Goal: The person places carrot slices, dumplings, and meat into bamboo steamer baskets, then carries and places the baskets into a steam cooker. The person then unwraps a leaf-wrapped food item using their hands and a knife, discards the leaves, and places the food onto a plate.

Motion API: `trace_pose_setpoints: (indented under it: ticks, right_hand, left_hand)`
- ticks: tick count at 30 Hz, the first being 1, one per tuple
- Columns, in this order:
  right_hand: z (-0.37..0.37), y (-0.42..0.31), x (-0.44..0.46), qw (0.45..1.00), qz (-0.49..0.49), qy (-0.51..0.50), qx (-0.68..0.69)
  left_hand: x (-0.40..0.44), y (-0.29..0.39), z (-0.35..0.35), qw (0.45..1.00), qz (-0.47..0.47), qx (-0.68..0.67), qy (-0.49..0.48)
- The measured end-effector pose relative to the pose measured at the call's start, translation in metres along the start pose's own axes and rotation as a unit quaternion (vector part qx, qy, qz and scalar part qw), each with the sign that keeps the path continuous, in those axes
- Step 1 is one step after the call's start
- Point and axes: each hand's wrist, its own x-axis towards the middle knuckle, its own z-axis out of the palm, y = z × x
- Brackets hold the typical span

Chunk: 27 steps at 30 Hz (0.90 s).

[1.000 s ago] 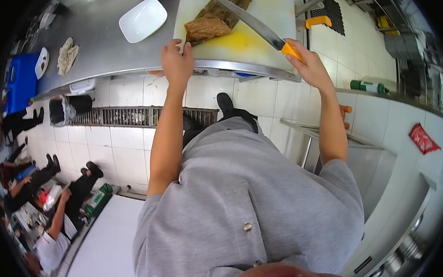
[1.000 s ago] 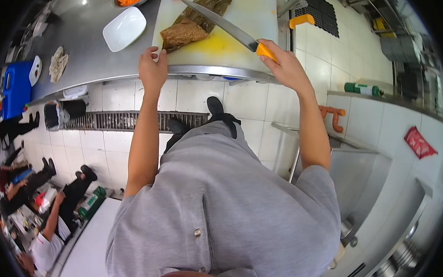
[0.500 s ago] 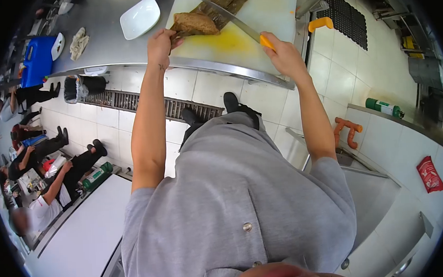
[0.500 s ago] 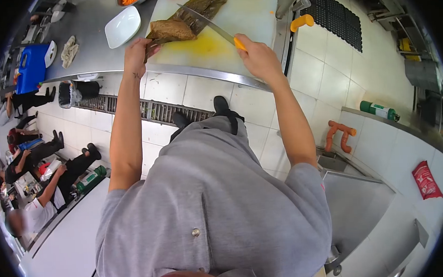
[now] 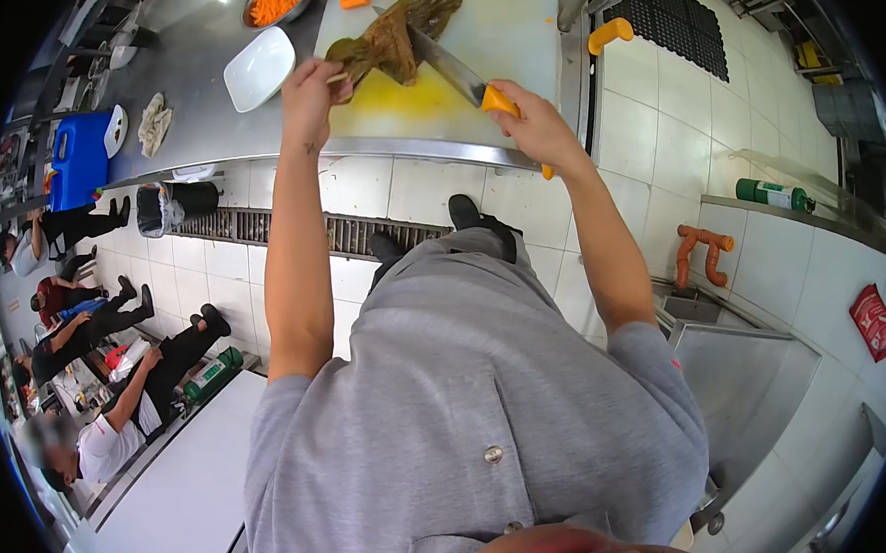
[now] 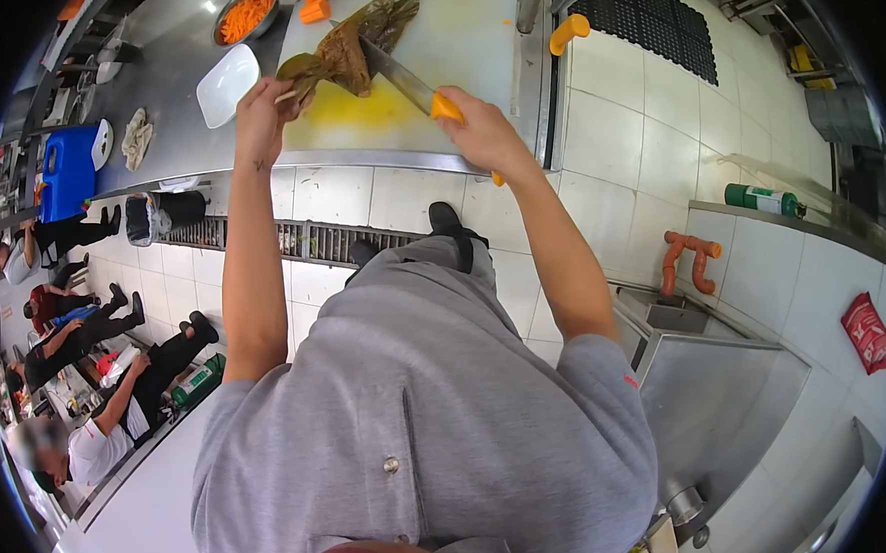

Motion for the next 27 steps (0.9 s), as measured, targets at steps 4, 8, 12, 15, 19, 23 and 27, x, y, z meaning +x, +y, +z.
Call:
trace_pose_setpoints:
  ticks: [4, 8, 12, 15, 19, 23, 27]
  right_hand:
    - [0.002, 0.001, 0.000, 1.000, 0.003, -0.004, 0.002]
    - [-0.001, -0.011, -0.002, 0.996, 0.060, -0.020, 0.057]
    - [-0.002, -0.017, -0.001, 0.997, 0.065, -0.026, 0.042]
    - [0.000, -0.020, 0.000, 0.997, 0.066, -0.022, 0.015]
    - [0.004, -0.022, -0.001, 0.999, 0.011, 0.009, -0.049]
    - [0.005, -0.032, -0.005, 0.997, -0.002, 0.005, -0.081]
    - [0.008, -0.018, 0.001, 0.998, -0.018, 0.013, -0.052]
  left_hand:
    - [-0.016, -0.016, -0.028, 0.999, -0.048, 0.000, -0.007]
    - [-0.023, -0.024, -0.031, 0.996, -0.057, -0.064, 0.002]
    - [-0.038, -0.021, -0.017, 0.986, -0.114, -0.111, 0.049]
    - [-0.051, 0.001, 0.021, 0.981, -0.144, -0.087, 0.094]
    - [-0.039, 0.006, 0.041, 0.993, -0.110, -0.030, 0.019]
    - [-0.032, 0.016, 0.053, 0.988, -0.036, 0.123, 0.090]
    - [-0.010, -0.022, 0.022, 0.985, -0.069, 0.054, 0.147]
